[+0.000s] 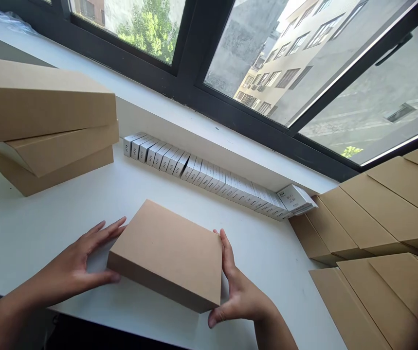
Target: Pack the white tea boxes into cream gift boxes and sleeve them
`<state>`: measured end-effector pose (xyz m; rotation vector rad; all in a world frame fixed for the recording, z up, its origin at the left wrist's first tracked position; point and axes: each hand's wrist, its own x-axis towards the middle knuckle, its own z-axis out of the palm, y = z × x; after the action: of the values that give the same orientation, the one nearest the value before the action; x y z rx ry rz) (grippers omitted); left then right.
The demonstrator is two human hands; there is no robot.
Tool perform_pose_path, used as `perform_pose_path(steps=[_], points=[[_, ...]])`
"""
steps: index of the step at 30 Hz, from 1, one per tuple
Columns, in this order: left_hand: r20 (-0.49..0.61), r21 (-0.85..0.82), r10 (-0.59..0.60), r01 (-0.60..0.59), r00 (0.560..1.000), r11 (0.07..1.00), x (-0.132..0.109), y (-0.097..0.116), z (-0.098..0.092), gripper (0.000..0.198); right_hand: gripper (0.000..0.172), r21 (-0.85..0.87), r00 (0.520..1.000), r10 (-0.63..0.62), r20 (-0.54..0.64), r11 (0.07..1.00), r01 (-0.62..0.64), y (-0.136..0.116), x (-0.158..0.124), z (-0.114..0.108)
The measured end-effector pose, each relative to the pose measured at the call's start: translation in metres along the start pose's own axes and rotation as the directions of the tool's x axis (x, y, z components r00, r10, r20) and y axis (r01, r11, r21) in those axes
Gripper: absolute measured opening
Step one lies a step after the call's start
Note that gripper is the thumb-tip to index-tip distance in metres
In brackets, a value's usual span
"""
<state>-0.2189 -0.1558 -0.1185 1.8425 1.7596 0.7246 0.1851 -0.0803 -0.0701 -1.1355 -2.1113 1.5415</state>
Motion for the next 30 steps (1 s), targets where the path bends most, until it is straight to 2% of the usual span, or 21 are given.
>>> perform_pose_path(steps=[3,6,9,11,15,18,21,26,28,30], points=[[-0.005,0.025,-0.025,0.025,1.000,0.999,0.002,0.001,0.006,0.074,0.167,0.063,1.000,-0.006,-0.023,0.998,0.008,-0.001,0.010,0.008],[-0.037,0.038,0.000,0.002,0.999,0.999,0.002,0.001,0.008,0.069,0.154,0.076,0.999,-0.024,-0.037,0.997,0.027,0.001,0.013,0.015],[-0.045,0.009,0.058,-0.057,0.997,0.998,0.003,0.005,0.007,0.067,0.150,0.048,0.997,-0.048,-0.053,0.998,0.051,0.002,0.015,0.017],[-0.075,-0.041,0.086,-0.089,0.993,0.995,0.004,0.011,0.005,0.068,0.147,0.033,0.996,-0.054,-0.068,0.998,0.057,0.000,0.020,0.016],[-0.212,-0.193,0.002,-0.044,0.977,0.980,0.001,0.021,0.003,0.072,0.141,0.084,0.992,-0.100,-0.082,0.991,0.107,-0.007,0.036,0.015],[-0.243,-0.282,0.020,-0.090,0.970,0.955,-0.005,0.027,0.001,0.089,0.141,0.173,0.982,-0.185,-0.046,0.966,0.190,-0.017,0.052,0.013],[-0.311,-0.329,-0.012,-0.096,0.950,0.939,-0.009,0.038,-0.004,0.098,0.138,0.212,0.961,-0.275,-0.021,0.938,0.273,-0.036,0.072,0.007],[-0.438,-0.324,-0.113,-0.039,0.892,0.945,0.000,0.065,-0.030,0.102,0.138,0.131,0.933,-0.346,-0.098,0.925,0.356,-0.086,0.110,-0.012],[-0.515,-0.279,-0.093,-0.064,0.852,0.958,0.008,0.080,-0.046,0.101,0.135,0.085,0.910,-0.380,-0.164,0.914,0.397,-0.108,0.125,-0.020],[-0.621,-0.168,0.009,-0.144,0.784,0.975,0.017,0.097,-0.065,0.097,0.131,0.056,0.878,-0.417,-0.234,0.896,0.441,-0.129,0.140,-0.025]])
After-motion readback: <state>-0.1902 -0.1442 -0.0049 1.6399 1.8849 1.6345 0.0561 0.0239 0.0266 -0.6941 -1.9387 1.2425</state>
